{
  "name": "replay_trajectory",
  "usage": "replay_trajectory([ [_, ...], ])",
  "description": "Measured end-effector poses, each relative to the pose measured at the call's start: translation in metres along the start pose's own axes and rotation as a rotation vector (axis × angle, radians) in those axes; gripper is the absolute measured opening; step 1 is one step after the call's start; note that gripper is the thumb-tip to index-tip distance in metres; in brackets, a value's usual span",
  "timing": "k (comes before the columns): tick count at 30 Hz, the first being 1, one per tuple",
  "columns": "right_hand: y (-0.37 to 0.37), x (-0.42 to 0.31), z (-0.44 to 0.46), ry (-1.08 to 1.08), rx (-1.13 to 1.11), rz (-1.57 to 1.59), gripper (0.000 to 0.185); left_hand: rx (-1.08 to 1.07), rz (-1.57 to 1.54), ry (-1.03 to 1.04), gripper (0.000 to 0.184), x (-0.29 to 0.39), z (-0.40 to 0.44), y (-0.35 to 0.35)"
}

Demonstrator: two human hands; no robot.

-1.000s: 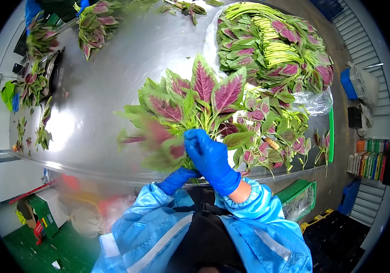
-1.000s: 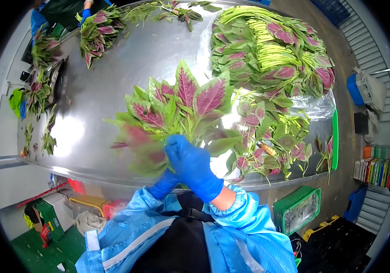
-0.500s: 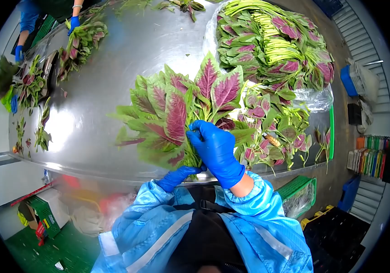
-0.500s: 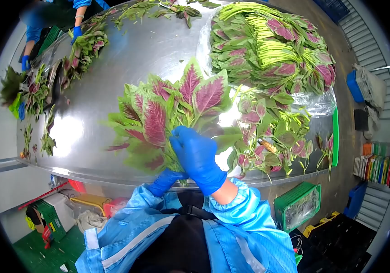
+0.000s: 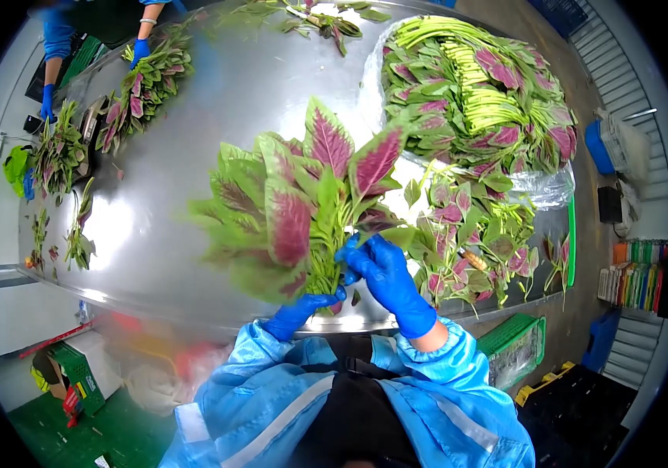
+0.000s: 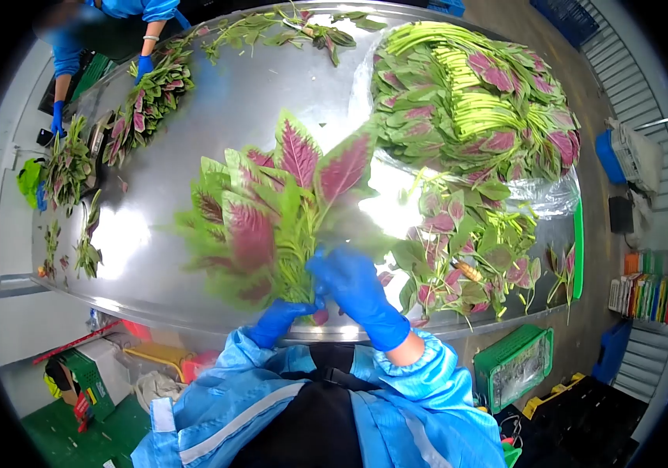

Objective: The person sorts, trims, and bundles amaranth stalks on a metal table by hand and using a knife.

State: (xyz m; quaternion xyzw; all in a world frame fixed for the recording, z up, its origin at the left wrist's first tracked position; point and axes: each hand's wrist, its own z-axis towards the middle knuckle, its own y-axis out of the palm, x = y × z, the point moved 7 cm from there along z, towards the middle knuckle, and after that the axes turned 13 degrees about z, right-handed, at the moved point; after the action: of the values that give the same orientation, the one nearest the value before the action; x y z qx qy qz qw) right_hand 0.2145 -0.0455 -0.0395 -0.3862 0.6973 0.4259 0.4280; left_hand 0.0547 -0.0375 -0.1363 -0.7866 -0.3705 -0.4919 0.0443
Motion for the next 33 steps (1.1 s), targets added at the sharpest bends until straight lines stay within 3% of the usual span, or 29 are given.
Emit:
replay_trajectory([
  [1, -0.002, -0.005, -0.001, 0.023, -0.031, -0.055, 0.016, 0.013, -0.063, 0.057, 0.04, 0.001, 0.0, -0.003],
  [2, -0.002, -0.004, -0.001, 0.125, 0.043, 0.079, 0.016, 0.016, -0.078, 0.075, 0.04, 0.003, 0.003, -0.011],
  [4, -0.012, 0.008, 0.002, 0.189, -0.012, 0.162, 0.018, 0.011, -0.066, 0.102, 0.041, 0.013, 0.009, -0.026],
  [8, -0.027, 0.034, 0.006, 0.259, 0.135, 0.55, 0.021, 0.036, 0.142, 0.169, 0.042, 0.057, 0.014, -0.055],
  [11, -0.036, 0.043, 0.005, 0.218, 0.311, 0.776, 0.024, 0.21, 0.644, 0.438, 0.042, 0.13, 0.013, -0.09],
  [13, -0.052, 0.04, 0.002, 0.162, 0.441, 0.867, 0.027, 0.448, 1.198, 0.798, 0.043, 0.196, 0.004, -0.113],
  [15, -0.073, 0.027, 0.003, 0.109, 0.544, 0.782, 0.03, 0.676, 1.639, 1.023, 0.043, 0.233, 0.004, -0.136],
  [16, -0.096, 0.017, 0.007, 0.093, 0.613, 0.312, 0.02, 0.726, 1.817, 1.041, 0.044, 0.236, 0.013, -0.149],
  [18, -0.134, 0.045, 0.005, 0.103, 0.632, 0.505, 0.014, 0.77, 2.139, 0.982, 0.044, 0.217, 0.04, -0.187],
  [20, -0.162, 0.065, -0.009, 0.135, 0.742, 0.797, 0.014, 0.714, 2.354, 0.782, 0.044, 0.177, 0.068, -0.23],
  [22, -0.189, 0.091, -0.016, 0.098, 0.65, 1.103, 0.014, 0.689, 2.455, 0.65, 0.044, 0.151, 0.083, -0.252],
  [26, -0.208, 0.097, -0.03, 0.065, 0.717, 1.122, 0.024, 0.728, 2.464, 0.558, 0.045, 0.14, 0.081, -0.254],
  [29, -0.202, 0.088, -0.018, 0.013, 0.511, 1.225, 0.029, 0.753, 2.433, 0.554, 0.048, 0.144, 0.078, -0.252],
  [33, -0.175, 0.083, 0.0, 0.142, 0.644, 0.956, 0.026, 0.763, 2.401, 0.553, 0.051, 0.142, 0.08, -0.257],
])
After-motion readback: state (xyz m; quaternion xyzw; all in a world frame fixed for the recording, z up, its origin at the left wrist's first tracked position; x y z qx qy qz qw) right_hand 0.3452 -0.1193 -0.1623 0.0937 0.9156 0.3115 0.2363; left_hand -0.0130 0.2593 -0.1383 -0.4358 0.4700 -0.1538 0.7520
